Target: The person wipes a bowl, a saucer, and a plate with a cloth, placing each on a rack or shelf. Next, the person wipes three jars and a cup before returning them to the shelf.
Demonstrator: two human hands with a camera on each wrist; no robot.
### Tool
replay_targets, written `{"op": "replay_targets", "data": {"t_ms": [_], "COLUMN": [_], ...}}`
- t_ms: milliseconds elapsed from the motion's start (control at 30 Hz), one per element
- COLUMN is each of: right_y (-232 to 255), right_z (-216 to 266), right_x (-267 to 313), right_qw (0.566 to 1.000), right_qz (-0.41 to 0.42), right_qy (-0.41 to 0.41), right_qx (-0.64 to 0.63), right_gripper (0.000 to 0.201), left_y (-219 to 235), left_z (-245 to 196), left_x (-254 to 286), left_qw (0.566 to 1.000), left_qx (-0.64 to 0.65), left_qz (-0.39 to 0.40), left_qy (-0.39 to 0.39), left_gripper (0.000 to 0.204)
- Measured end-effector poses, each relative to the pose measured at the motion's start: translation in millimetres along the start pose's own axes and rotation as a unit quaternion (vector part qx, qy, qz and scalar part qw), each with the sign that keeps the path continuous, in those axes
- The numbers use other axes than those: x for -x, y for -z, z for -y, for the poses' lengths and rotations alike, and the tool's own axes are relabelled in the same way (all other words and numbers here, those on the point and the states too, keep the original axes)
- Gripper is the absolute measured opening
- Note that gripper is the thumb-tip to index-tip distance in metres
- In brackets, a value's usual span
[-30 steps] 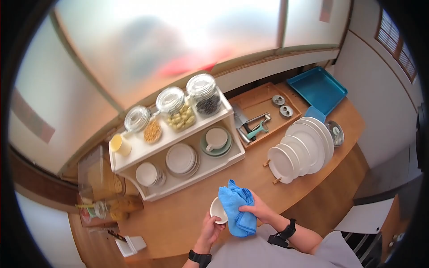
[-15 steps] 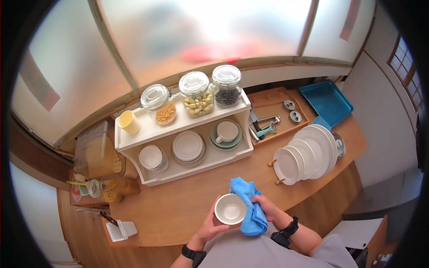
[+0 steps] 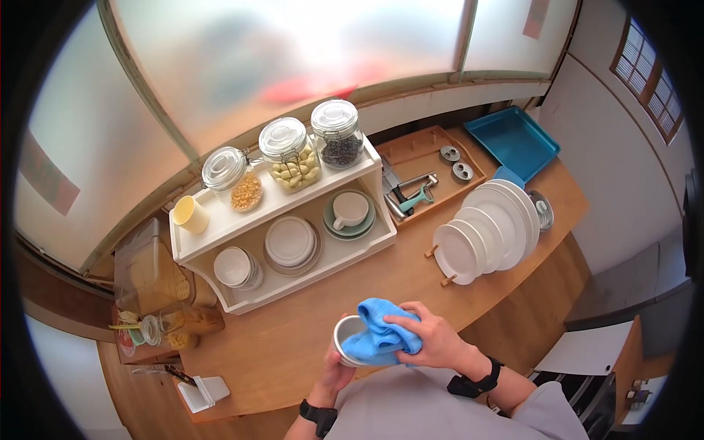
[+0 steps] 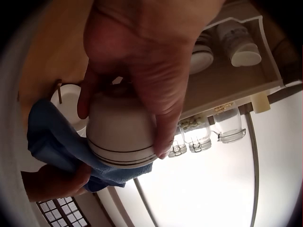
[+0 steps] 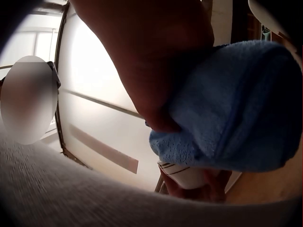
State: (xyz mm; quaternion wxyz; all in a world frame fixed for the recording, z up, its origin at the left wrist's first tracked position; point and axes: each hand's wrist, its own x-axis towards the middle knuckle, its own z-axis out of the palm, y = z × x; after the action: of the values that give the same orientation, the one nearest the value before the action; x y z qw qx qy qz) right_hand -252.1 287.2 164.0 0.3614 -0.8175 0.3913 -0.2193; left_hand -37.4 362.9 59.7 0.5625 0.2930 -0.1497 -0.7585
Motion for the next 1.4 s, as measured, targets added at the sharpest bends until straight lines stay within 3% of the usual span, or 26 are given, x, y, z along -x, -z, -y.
{"op": "replay_targets", "data": {"t_ms": [200,267,333,400,533,600,633,700,733,833,867,933,1000,1067,1100,1133,1200,1233,1300,1333,1400], "right_y": [-15,-24,-33,-38,-46,-51,-50,-42,-39,-40,-41,-44,-53,-53,-53,-51,-45,-43,-41,-39,-33], "right_z": [11,8,6,2,6,12,15,19,15,-13,-17,-18,-12,0,0,2,7,9,13,15,18], "right_x": [-1,-1,-4,-7,-8,-10,-12,-19,-21,-23,-20,-17,-14,-16,-19,-21,-20,-18,-18,-19,-23], "right_qw": [0.989,0.969,0.96,0.938,0.939,0.938,0.939,0.955,0.955,0.976,0.976,0.939,0.92,0.938,0.968,0.968,0.991,0.991,0.987,0.987,0.99], "right_qz": [0.053,0.11,0.11,0.025,-0.001,0.074,0.074,0.201,0.199,0.217,0.218,0.186,0.147,0.007,-0.052,-0.052,-0.098,-0.098,-0.018,-0.018,0.079], "right_qy": [0.089,0.188,0.228,0.327,0.276,0.132,0.132,0.004,0.001,0.011,0.011,-0.026,-0.036,-0.046,0.03,0.032,0.092,0.09,0.081,0.08,0.045], "right_qx": [0.101,0.117,0.122,0.113,0.206,0.311,0.31,0.22,0.22,0.005,0.006,-0.287,-0.362,-0.344,-0.243,-0.244,0.008,0.01,0.136,0.137,0.112], "right_gripper": [0.048,0.042,0.037,0.034,0.026,0.022,0.022,0.019,0.019,0.021,0.021,0.023,0.023,0.02,0.026,0.026,0.031,0.031,0.029,0.029,0.023], "left_y": [-17,-16,-15,-14,-26,-22,-25,-21,-20,-27,-31,-35,-37,-35,-36,-36,-38,-39,-38,-37,-36], "left_z": [-10,-11,-10,-9,-16,-15,-14,-11,-10,-16,-18,-23,-27,-28,-27,-27,-24,-23,-22,-21,-20], "left_x": [0,1,1,1,-5,-10,-10,-10,-9,-5,-5,-5,-9,-12,-11,-11,-11,-11,-13,-13,-13], "left_qw": [0.997,0.993,0.993,0.994,0.992,0.98,0.978,0.964,0.947,0.933,0.934,0.961,0.956,0.963,0.968,0.967,0.952,0.953,0.946,0.946,0.935], "left_qx": [-0.076,-0.113,-0.102,-0.079,-0.126,-0.196,-0.207,-0.261,-0.312,-0.344,-0.343,-0.246,-0.251,-0.227,-0.21,-0.212,-0.255,-0.254,-0.279,-0.279,-0.313], "left_qz": [0.012,0.031,0.046,0.075,0.028,0.02,0.008,0.019,0.03,0.042,0.041,0.052,0.037,0.011,0.012,0.012,-0.005,-0.003,-0.01,-0.009,-0.007], "left_qy": [-0.002,0.02,0.023,0.026,0.008,-0.016,-0.029,-0.046,-0.062,-0.095,-0.095,-0.119,-0.15,-0.147,-0.136,-0.138,-0.167,-0.166,-0.167,-0.167,-0.166], "left_gripper": [0.097,0.095,0.092,0.086,0.083,0.07,0.067,0.066,0.066,0.07,0.07,0.076,0.078,0.078,0.078,0.078,0.078,0.078,0.076,0.076,0.074]}}
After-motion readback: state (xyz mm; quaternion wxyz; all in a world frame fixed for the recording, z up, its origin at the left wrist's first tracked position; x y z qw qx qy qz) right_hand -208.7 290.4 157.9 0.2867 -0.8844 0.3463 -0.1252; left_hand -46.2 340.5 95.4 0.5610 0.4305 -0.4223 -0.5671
